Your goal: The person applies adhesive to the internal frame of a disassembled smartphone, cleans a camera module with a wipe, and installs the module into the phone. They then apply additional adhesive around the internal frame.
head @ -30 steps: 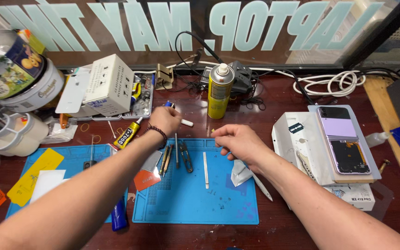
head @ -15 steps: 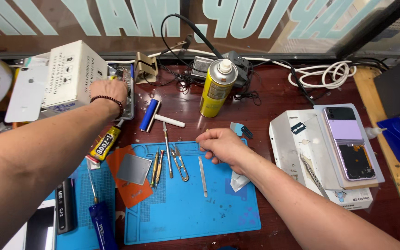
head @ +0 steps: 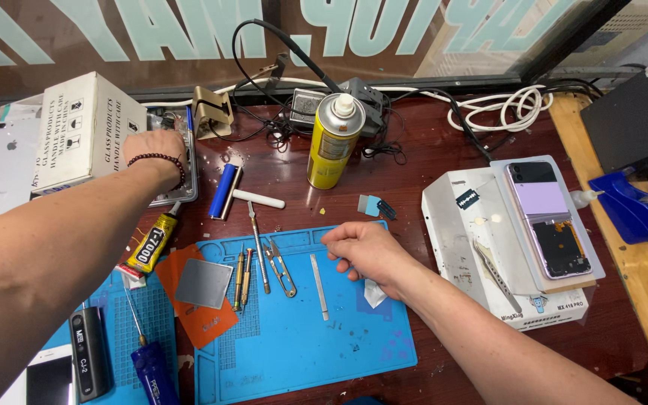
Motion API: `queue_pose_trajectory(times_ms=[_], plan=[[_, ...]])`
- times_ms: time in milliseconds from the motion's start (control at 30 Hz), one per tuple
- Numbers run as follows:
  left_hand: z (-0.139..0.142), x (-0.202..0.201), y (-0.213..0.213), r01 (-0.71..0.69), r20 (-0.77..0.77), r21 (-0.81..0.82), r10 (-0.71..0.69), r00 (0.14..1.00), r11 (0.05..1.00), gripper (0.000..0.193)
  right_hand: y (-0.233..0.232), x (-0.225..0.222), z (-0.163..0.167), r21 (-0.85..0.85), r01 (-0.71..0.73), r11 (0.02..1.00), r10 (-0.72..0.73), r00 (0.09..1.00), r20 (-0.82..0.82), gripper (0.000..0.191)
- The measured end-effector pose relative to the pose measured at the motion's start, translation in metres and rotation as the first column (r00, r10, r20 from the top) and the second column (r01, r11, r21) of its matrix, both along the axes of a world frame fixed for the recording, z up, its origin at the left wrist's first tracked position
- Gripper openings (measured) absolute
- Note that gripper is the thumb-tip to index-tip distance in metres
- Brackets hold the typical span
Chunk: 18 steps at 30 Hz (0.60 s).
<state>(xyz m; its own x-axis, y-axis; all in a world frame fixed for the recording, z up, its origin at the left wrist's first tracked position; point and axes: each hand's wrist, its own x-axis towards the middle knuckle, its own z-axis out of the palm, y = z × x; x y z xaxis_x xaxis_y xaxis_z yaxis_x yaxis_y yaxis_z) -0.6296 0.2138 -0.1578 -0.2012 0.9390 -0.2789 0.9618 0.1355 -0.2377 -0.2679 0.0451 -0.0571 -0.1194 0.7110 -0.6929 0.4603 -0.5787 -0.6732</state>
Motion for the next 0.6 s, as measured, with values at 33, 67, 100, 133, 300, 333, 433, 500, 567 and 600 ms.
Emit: queue_pose_trajectory(times_ms=[33,67,100,133,300,333,433,500,567,600], plan=[[0.002,-0.002,0.000,-0.012,0.057,0.071,0.008,0.998,0.997,0.023,-0.002,0.001,0.001,-0.002,0.005,1.000,-0.005,1.000,0.003,0.026],[0.004,-0.004,0.000,-0.028,0.114,0.140,0.012,0.993,0.990,0.023,-0.003,0.001,0.001,-0.006,0.014,1.000,-0.014,1.000,-0.008,0.026],[0.006,-0.005,0.001,-0.048,0.172,0.206,0.013,0.985,0.977,0.024,-0.005,0.003,0.002,-0.012,0.021,1.000,-0.021,1.000,-0.018,0.027],[0.010,-0.006,0.001,-0.104,0.213,0.190,0.062,0.975,0.976,0.024,-0.008,0.004,0.002,-0.019,0.026,0.999,-0.027,0.999,-0.030,0.027],[0.043,-0.002,-0.005,-0.388,0.464,0.282,0.229,0.856,0.877,0.044,-0.020,0.006,0.001,-0.019,0.041,0.999,-0.041,0.999,-0.026,0.026],[0.052,0.002,-0.011,-0.399,0.514,0.296,0.207,0.833,0.868,0.040,-0.022,0.007,0.001,-0.019,0.042,0.999,-0.043,0.999,-0.032,0.026],[0.082,0.026,-0.043,-0.333,0.615,0.332,0.065,0.786,0.883,0.032,-0.028,0.008,0.004,-0.004,0.026,1.000,-0.027,0.998,-0.060,0.032],[0.098,0.055,-0.077,-0.161,0.623,0.386,-0.128,0.772,0.908,0.029,-0.031,0.008,0.010,-0.037,0.084,0.996,-0.090,0.975,-0.205,0.048],[0.110,0.092,-0.119,-0.026,0.623,0.396,-0.248,0.742,0.918,0.026,-0.035,0.004,0.018,-0.099,0.127,0.987,-0.153,0.932,-0.328,0.064],[0.115,0.112,-0.141,0.025,0.627,0.374,-0.273,0.729,0.927,0.025,-0.036,0.003,0.022,-0.132,0.146,0.980,-0.186,0.906,-0.380,0.069]])
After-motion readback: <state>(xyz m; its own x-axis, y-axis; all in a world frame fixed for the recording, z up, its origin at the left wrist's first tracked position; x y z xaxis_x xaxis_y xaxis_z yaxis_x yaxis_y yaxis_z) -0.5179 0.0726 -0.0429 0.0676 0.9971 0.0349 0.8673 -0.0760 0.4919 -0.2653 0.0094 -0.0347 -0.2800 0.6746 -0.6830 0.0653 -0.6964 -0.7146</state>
